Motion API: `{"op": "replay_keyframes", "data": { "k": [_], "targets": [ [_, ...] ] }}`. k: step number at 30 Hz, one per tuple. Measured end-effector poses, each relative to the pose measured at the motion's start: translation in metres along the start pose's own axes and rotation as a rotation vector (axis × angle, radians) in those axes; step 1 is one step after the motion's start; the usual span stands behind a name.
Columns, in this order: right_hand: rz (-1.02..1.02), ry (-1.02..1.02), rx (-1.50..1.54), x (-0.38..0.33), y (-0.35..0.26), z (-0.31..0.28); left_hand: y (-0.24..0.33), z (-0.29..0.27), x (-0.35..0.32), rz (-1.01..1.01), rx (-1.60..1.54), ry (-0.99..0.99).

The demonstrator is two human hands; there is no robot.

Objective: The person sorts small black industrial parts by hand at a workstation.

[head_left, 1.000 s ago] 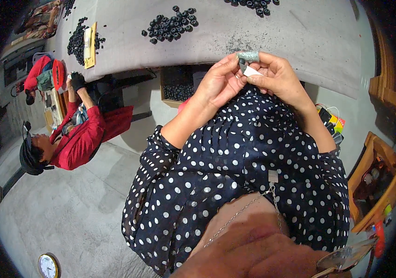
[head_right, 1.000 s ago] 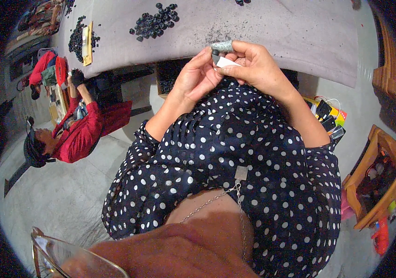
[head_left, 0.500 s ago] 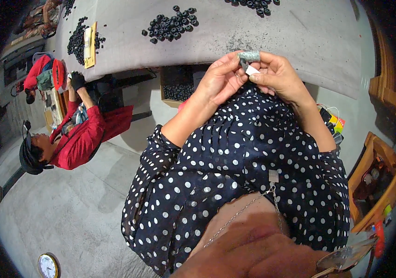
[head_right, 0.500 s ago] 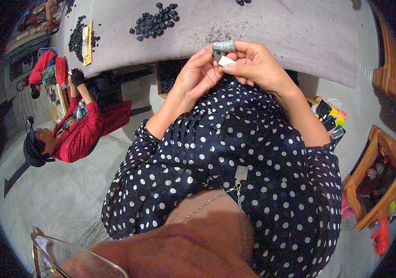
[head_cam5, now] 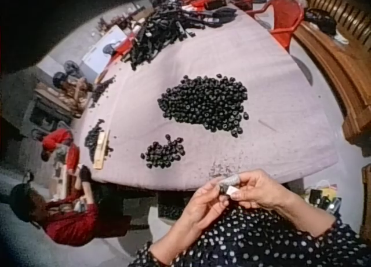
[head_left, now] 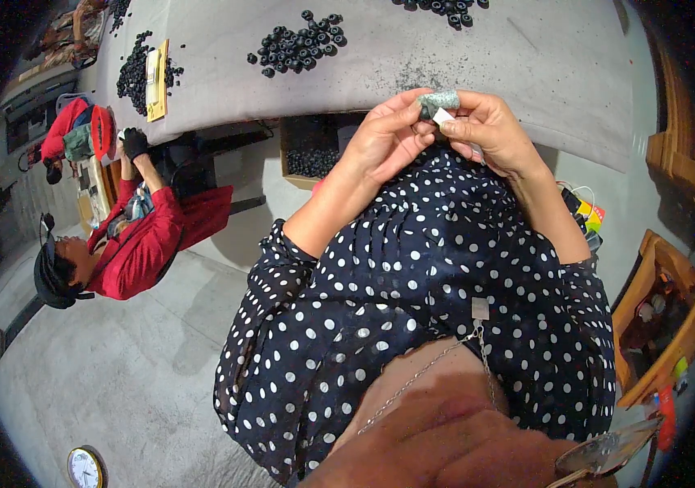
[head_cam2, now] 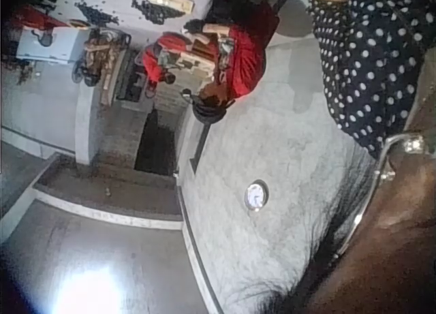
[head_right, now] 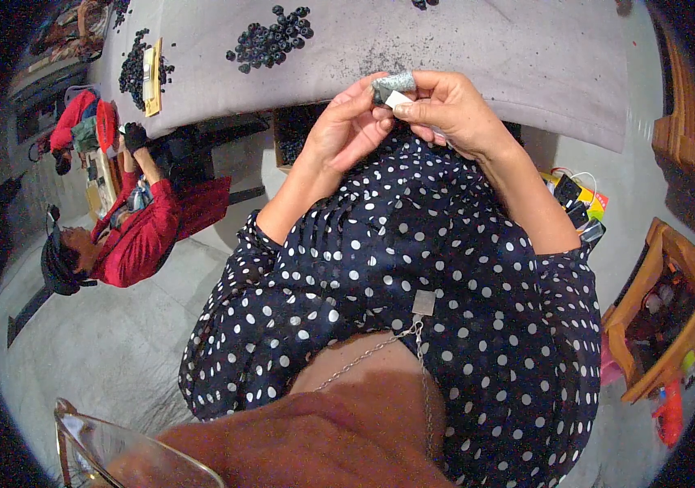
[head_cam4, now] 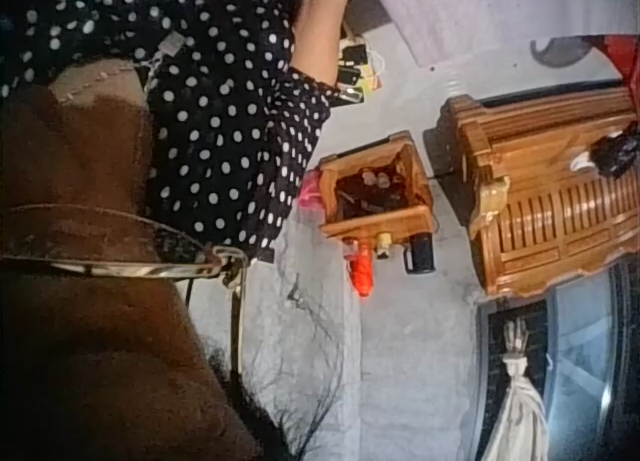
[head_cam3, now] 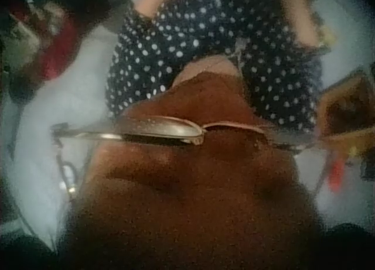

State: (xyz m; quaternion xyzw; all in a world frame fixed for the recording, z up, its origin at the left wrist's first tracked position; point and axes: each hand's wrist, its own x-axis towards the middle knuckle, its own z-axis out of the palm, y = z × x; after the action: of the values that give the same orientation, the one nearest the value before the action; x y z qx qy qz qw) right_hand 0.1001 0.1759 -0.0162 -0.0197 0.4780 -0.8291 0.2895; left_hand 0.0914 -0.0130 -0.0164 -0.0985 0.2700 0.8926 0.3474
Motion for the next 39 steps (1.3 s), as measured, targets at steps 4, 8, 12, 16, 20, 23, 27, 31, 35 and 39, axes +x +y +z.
{"op": "replay_keyframes", "data": {
  "k": [4, 8, 12, 16, 20, 23, 27, 31, 35, 39],
  "targets": [
    [0.005, -0.018, -0.029, -0.002, -0.005, 0.003, 0.000, 0.000, 0.001, -0.009, -0.050, 0.033],
    [-0.007, -0.024, -0.053, -0.005, -0.010, 0.010, 0.003, 0.000, 0.000, 0.001, -0.029, 0.059],
    [0.007, -0.055, -0.053, -0.005, -0.009, 0.007, 0.003, 0.003, -0.001, 0.008, 0.028, 0.063],
    [0.019, -0.083, -0.025, -0.004, -0.008, 0.004, 0.004, 0.001, -0.002, 0.011, 0.032, 0.035],
    [0.017, -0.099, 0.009, -0.005, -0.009, 0.006, 0.004, -0.001, -0.003, 0.003, 0.046, 0.015],
    [0.012, -0.101, -0.003, -0.005, -0.011, 0.007, 0.002, -0.002, -0.004, -0.001, -0.011, 0.024],
    [0.004, -0.086, 0.002, -0.005, -0.010, 0.008, 0.002, -0.003, -0.004, -0.022, -0.058, 0.004],
    [0.003, -0.059, 0.018, -0.003, -0.006, 0.006, 0.001, -0.005, -0.003, -0.039, -0.048, -0.032],
    [-0.002, -0.053, 0.038, -0.004, -0.005, 0.004, 0.000, -0.003, -0.001, -0.049, -0.082, -0.047],
    [-0.011, -0.045, -0.034, -0.008, -0.013, 0.011, 0.000, -0.002, -0.001, -0.038, -0.088, -0.032]
  ]
}}
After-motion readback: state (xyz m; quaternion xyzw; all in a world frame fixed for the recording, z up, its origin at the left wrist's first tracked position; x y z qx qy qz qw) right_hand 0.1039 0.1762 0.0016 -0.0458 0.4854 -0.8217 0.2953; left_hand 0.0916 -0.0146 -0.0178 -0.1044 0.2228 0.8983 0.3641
